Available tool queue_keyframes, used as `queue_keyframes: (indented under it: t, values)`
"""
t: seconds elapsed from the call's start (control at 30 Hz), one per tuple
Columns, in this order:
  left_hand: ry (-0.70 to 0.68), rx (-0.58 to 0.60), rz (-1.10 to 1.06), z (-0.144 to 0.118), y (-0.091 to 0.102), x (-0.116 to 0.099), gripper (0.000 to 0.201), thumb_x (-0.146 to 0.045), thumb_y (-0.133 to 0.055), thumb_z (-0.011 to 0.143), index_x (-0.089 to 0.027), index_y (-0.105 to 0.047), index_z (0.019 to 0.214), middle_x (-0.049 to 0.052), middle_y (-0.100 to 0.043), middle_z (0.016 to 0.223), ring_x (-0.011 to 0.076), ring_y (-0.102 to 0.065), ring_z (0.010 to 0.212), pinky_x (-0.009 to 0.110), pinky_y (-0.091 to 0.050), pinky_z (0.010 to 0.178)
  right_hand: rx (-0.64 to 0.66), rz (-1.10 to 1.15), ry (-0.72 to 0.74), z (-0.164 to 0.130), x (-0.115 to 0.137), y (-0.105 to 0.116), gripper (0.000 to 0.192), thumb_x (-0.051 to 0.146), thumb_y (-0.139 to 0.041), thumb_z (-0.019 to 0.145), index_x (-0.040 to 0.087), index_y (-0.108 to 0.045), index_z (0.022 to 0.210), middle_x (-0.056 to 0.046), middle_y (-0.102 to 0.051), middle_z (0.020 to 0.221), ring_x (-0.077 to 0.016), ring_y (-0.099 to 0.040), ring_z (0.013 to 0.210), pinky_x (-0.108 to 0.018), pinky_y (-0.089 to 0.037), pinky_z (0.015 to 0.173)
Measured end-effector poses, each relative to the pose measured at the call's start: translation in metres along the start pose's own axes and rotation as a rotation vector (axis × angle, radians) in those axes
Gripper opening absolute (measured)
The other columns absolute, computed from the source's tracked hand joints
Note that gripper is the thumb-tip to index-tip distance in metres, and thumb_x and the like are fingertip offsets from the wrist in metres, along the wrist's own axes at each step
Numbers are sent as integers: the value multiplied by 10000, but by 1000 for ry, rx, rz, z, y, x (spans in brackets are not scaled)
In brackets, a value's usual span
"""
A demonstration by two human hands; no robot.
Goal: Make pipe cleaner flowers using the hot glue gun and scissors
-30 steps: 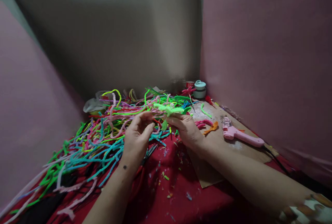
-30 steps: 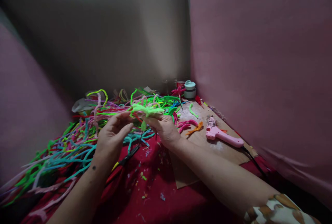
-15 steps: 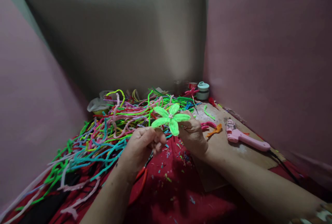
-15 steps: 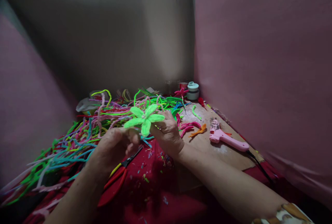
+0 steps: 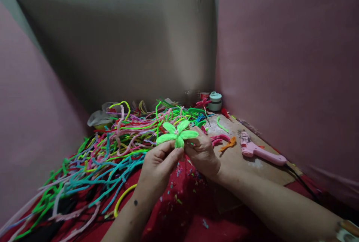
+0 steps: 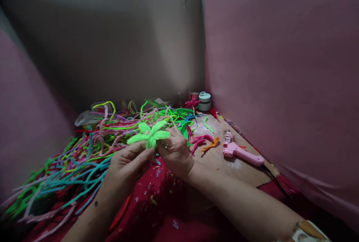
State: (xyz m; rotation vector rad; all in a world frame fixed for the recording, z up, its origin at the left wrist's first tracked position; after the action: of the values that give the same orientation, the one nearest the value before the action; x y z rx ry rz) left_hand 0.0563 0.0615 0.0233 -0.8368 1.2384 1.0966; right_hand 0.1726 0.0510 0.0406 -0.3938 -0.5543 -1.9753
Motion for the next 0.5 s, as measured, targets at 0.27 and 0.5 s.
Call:
queue_keyframes:
  t: [0.27, 0.5]
  values:
    - [17, 10, 36, 7, 3, 10, 210, -331, -632, 749, -151, -579, 656, -55, -398, 491, 45, -300, 437, 184, -221, 426, -3, 121, -107, -1, -14, -3, 222, 186, -532, 824, 215, -549, 605, -21, -578, 728, -166, -483, 719, -302, -381, 687]
    - [58, 61, 116, 6, -3, 12, 358, -376, -575, 779, -146, -484, 520, -54, -378, 410, 38, -310, 379, 178, -214, 394, -6, 183, -184, -4, -20, -7, 183, 185, -530, 825, 206, -576, 648, -13, -564, 704, -152, -494, 701, -279, -396, 683]
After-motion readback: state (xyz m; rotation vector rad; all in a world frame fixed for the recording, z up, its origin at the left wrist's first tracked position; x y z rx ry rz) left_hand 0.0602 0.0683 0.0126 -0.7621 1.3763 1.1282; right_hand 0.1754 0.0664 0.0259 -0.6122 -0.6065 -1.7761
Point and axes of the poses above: each hand's wrist, its own z-axis towards the middle knuckle, its own y-axis out of the back of the hand, x = y × z, the point moved 8 cm from there along z, towards the middle knuckle
